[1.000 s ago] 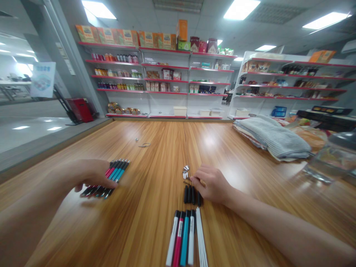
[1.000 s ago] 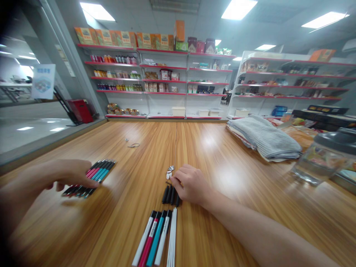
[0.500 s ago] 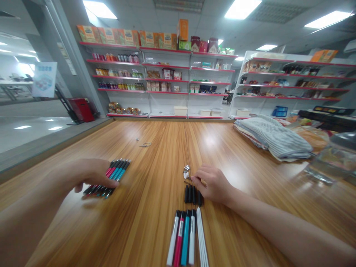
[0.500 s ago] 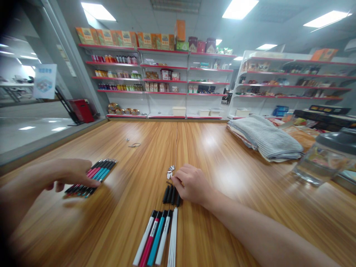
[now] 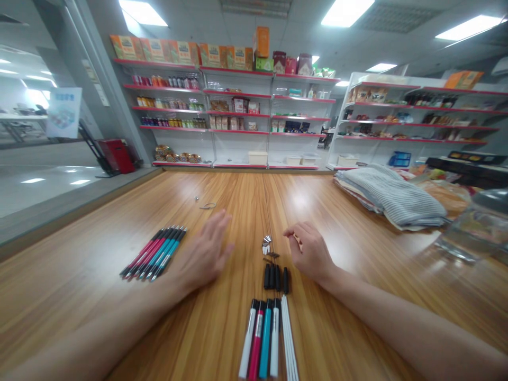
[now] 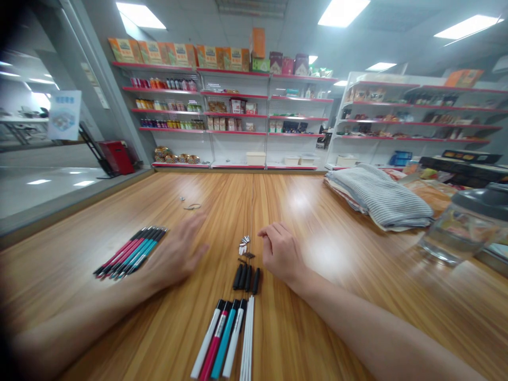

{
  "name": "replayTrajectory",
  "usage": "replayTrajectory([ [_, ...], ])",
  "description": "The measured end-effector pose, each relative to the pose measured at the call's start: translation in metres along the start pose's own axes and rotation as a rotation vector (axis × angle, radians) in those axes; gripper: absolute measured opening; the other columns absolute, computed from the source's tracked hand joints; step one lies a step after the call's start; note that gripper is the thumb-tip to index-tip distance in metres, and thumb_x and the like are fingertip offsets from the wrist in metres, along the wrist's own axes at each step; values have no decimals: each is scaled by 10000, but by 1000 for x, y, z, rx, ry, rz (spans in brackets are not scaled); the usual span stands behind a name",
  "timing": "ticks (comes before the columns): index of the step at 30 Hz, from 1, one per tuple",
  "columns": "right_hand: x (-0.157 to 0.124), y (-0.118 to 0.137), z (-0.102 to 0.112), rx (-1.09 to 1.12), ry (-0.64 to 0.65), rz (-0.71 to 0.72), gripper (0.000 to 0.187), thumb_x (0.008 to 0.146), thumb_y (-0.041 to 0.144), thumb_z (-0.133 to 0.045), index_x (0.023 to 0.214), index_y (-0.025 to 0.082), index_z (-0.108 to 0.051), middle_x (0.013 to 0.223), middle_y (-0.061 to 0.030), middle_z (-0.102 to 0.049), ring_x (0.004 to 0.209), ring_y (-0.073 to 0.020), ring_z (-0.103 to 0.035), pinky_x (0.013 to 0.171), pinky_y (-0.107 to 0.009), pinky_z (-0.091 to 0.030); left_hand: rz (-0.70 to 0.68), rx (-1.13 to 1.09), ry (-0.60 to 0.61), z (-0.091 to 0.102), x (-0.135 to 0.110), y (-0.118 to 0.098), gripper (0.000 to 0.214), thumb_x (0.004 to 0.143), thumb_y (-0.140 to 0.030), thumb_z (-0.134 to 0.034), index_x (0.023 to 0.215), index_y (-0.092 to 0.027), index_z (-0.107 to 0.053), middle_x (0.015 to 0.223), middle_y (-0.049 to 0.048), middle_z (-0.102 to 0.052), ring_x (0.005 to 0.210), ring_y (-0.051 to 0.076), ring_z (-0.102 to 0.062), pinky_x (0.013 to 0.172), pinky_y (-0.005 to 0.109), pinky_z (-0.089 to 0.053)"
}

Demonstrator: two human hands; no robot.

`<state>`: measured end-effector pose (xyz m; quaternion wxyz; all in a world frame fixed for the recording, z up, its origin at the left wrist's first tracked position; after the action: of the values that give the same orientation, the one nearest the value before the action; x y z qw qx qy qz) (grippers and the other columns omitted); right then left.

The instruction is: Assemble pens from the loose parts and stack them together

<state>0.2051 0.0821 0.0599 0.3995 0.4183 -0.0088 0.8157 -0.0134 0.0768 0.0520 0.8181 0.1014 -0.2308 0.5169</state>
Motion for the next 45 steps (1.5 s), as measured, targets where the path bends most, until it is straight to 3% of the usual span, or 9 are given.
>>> replayTrajectory([
  [2, 0, -2, -3, 3, 16, 1, 132, 840, 99, -477, 859, 155, -594, 818, -78, -607, 830, -207, -529, 748, -323, -412, -73, -88, 209, -34, -9, -14, 606, 933, -449, -346, 1462, -189, -205, 1500, 121, -289, 1382, 260, -269, 1118, 412, -253],
  [6, -3, -5, -12, 33, 72, -41, 96, 816, 127, -517, 858, 161, -596, 763, -46, -616, 731, -173, -550, 687, -289, -417, -66, -82, 341, -57, -15, -10, 626, 929, -529, -298, 1471, -224, -225, 1539, 93, -213, 1416, 272, -174, 1136, 455, -181],
  [13, -6, -30, -27, 209, 196, -249, 101, 828, 206, -520, 868, 162, -603, 500, 60, -480, 454, -96, -441, 507, -224, -339, 221, -38, 187, -55, -12, -11, 618, 937, -512, -260, 1417, -128, -328, 1478, 193, -313, 1383, 355, -233, 1086, 581, -187],
  [18, -9, -32, -35, 345, 349, -238, 134, 833, 268, -541, 843, 157, -616, 500, 67, -445, 461, -83, -397, 481, -208, -295, -98, -288, 349, -42, -20, -52, 784, 880, -595, -387, 1489, -178, -122, 1542, 134, -177, 1420, 302, -140, 1135, 480, -218],
  [23, -15, -28, -44, 506, 523, -209, 163, 810, 298, -590, 830, 139, -621, 558, 47, -485, 496, -75, -402, 483, -196, -290, -268, -391, 472, -27, -28, -62, 1063, 747, -621, -589, 1497, -176, 19, 1562, 135, -23, 1424, 345, -20, 1150, 520, -147],
  [28, -20, -25, -48, 687, 679, -208, 210, 766, 317, -646, 812, 114, -625, 624, 22, -524, 535, -72, -429, 491, -185, -310, -262, -620, 520, -19, -25, -57, 679, 834, -369, -527, 1440, -246, -247, 1568, 60, -79, 1434, 289, -43, 1144, 509, -176],
  [32, -23, -20, -45, 722, 767, -189, 234, 740, 311, -677, 861, 112, -651, 603, 36, -505, 518, -63, -398, 476, -185, -283, -312, -690, 643, -14, -25, -57, 319, 754, -382, -647, 1039, -243, -620, 1559, 1, -145, 1433, 305, -46, 1143, 505, -177],
  [36, -25, -13, -43, 733, 821, -176, 216, 734, 288, -681, 861, 115, -659, 613, 33, -522, 521, -66, -412, 488, -191, -299, -420, -671, 763, -11, -29, -66, 289, 640, -421, -767, 843, -232, -686, 1552, -21, -169, 1430, 319, -36, 1155, 507, -128],
  [45, -26, -10, -47, 712, 834, -174, 172, 744, 238, -658, 870, 121, -653, 620, 35, -525, 529, -71, -435, 503, -192, -316, -403, -677, 777, -12, -28, -69, 128, 702, -324, -710, 801, -242, -707, 1524, -42, -250, 1425, 304, -124, 1169, 484, -96],
])
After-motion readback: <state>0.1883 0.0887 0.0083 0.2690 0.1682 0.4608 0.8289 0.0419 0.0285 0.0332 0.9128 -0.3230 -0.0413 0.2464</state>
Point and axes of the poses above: each hand's wrist, its own x-axis towards the middle knuckle, its own z-axis out of the back of the hand, y = z × x, the point moved 9 cm from there along x, towards the middle knuckle
